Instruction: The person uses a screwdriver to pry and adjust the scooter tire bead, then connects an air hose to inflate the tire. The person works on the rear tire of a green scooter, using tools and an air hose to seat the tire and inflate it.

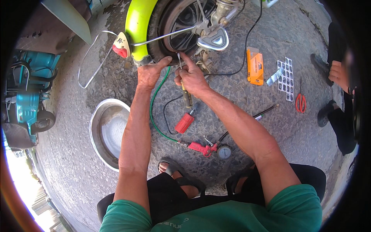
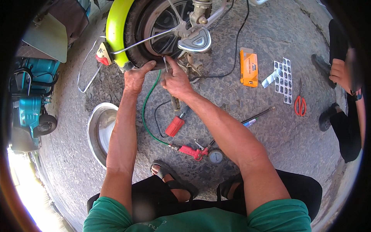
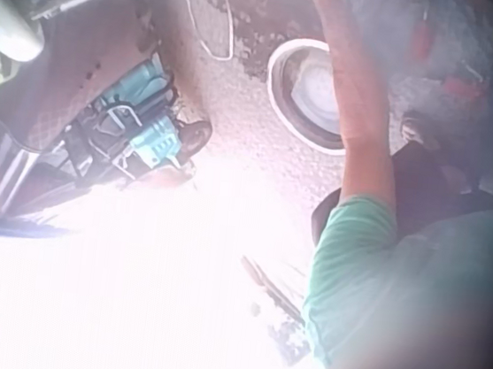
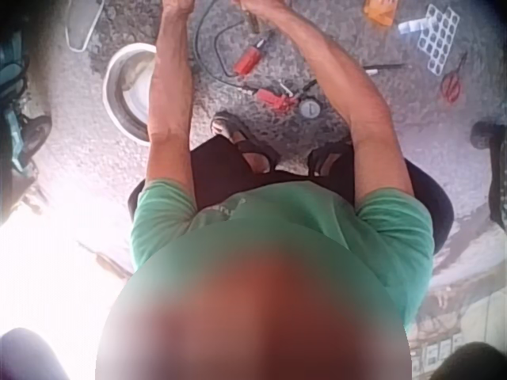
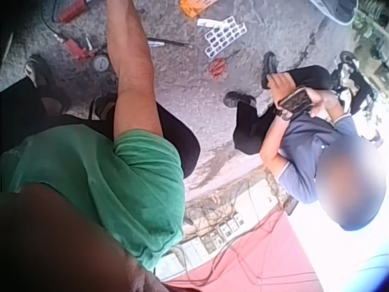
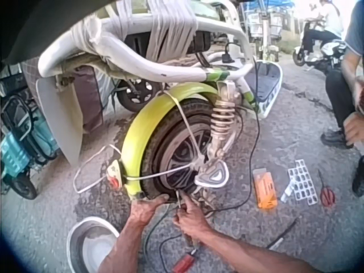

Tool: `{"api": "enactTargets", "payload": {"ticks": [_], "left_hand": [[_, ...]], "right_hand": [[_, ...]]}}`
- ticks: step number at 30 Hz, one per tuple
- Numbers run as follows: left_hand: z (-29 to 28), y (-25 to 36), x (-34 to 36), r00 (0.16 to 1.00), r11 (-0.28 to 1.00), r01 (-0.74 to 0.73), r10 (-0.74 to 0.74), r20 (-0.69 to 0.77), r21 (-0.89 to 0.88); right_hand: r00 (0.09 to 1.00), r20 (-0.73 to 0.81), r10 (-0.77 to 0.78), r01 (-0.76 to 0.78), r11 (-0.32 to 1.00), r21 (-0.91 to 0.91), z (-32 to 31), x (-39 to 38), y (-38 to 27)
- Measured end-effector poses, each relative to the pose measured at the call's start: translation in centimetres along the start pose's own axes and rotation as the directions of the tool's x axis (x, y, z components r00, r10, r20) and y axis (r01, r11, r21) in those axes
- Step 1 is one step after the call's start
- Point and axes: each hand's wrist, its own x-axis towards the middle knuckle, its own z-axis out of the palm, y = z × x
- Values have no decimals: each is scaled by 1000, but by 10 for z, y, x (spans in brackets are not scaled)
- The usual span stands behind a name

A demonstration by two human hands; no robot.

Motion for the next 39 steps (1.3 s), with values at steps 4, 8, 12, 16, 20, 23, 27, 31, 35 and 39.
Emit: {"api": "enactTargets", "payload": {"ticks": [4, 8, 12, 16, 20, 23, 27, 31, 35, 39], "left_hand": [[0, 7, -2, 999, 997, 51, -51, 2, 61], [0, 0, 0, 998, 996, -56, 57, 13, -68], [-2, -5, 2, 999, 996, -52, 53, 6, -79], [1, 2, -1, 999, 993, -49, 50, 12, -104], [1, 2, -1, 999, 995, -22, 24, 21, -93], [-1, 0, 0, 1000, 997, -13, 14, 16, -71], [1, -10, 3, 1000, 998, -30, 30, -10, -62], [9, -9, 0, 1000, 996, -1, -1, -17, -87], [14, -18, -4, 997, 994, 60, -54, 62, -95], [39, -38, -11, 1000, 988, -16, 12, -23, -152]], "right_hand": [[999, -38, 15, -17, 999, -49, 2, -1, -3], [997, -71, 7, -20, 982, -186, 4, 1, -5], [996, -87, 30, -46, 982, -184, 7, 3, -7], [985, -136, -107, 46, 919, -391, 5, 12, 9], [975, -157, -157, 68, 885, -461, 5, 17, 14], [974, -161, -161, 64, 873, -484, 6, 17, 12], [964, -173, -204, 90, 857, -507, 5, 19, 13], [986, -169, -11, -47, 942, -332, -2, 9, -7], [977, -22, 213, -214, 971, -107, 2, -19, -48], [719, 242, 651, -435, 694, -574, -44, -42, -31]]}}
